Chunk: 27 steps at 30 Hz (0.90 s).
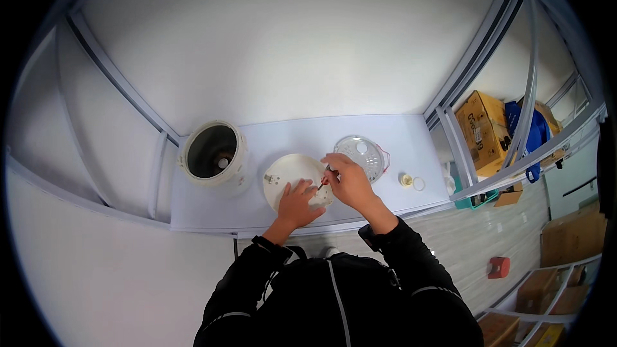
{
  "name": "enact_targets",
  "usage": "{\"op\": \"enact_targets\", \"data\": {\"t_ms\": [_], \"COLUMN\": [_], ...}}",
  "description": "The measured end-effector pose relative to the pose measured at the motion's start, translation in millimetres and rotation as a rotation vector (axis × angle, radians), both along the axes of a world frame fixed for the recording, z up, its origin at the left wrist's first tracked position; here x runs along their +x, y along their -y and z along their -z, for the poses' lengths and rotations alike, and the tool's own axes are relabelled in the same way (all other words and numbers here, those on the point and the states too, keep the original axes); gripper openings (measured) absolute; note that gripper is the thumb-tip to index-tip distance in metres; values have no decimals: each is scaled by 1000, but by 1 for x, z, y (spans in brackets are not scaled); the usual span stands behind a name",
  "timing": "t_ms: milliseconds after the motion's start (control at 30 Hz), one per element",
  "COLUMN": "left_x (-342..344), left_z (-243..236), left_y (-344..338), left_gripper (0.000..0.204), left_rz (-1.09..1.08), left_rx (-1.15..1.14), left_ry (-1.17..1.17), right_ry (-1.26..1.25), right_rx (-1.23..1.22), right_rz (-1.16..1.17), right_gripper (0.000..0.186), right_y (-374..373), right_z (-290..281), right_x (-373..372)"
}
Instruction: The person disassembles a white appliance, likely a rice cooker, by removing the lid and a central knob. They use a screwdriver to unscrew multiple screws from the metal base plate, then reassemble the components by replacing the screws and reattaching the lid.
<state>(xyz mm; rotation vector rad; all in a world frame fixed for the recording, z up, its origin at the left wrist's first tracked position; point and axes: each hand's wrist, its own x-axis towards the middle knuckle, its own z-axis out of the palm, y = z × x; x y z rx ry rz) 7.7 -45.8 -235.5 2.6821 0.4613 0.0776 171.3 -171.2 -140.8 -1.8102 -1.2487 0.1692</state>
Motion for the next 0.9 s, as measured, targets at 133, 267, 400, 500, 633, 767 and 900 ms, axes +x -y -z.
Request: {"op": "enact_targets", "data": {"t_ms": [133, 267, 400, 500, 633, 767, 900], "left_x": [2, 1, 0, 1, 1, -2, -1], "left_z": [-1, 1, 3, 2, 3, 5, 3], "left_y": [-1, -2, -4, -3, -3, -5, -5], "left_gripper": [74, 74, 73, 73, 73, 73, 71], "left_rz": [0, 11, 15, 26, 26, 27, 42], "left_rx": [-11, 4, 7, 14, -10, -7, 6], "left_ry": [-15, -22, 3, 29, 35, 29, 35], "right_ry": [-233, 75, 173, 216, 250, 149, 193], "right_rx": [127, 13, -582, -261, -102, -741, -328], "right_rz": [-18, 134, 203, 40, 15, 297, 82], "right_gripper": [26, 25, 26, 27, 30, 32, 29], "right_y": [-3, -5, -7, 0, 2, -12, -4], "right_z": [-3, -24, -39, -26, -31, -59, -34], "right_x": [-8, -17, -15, -6, -12, -25, -11]}}
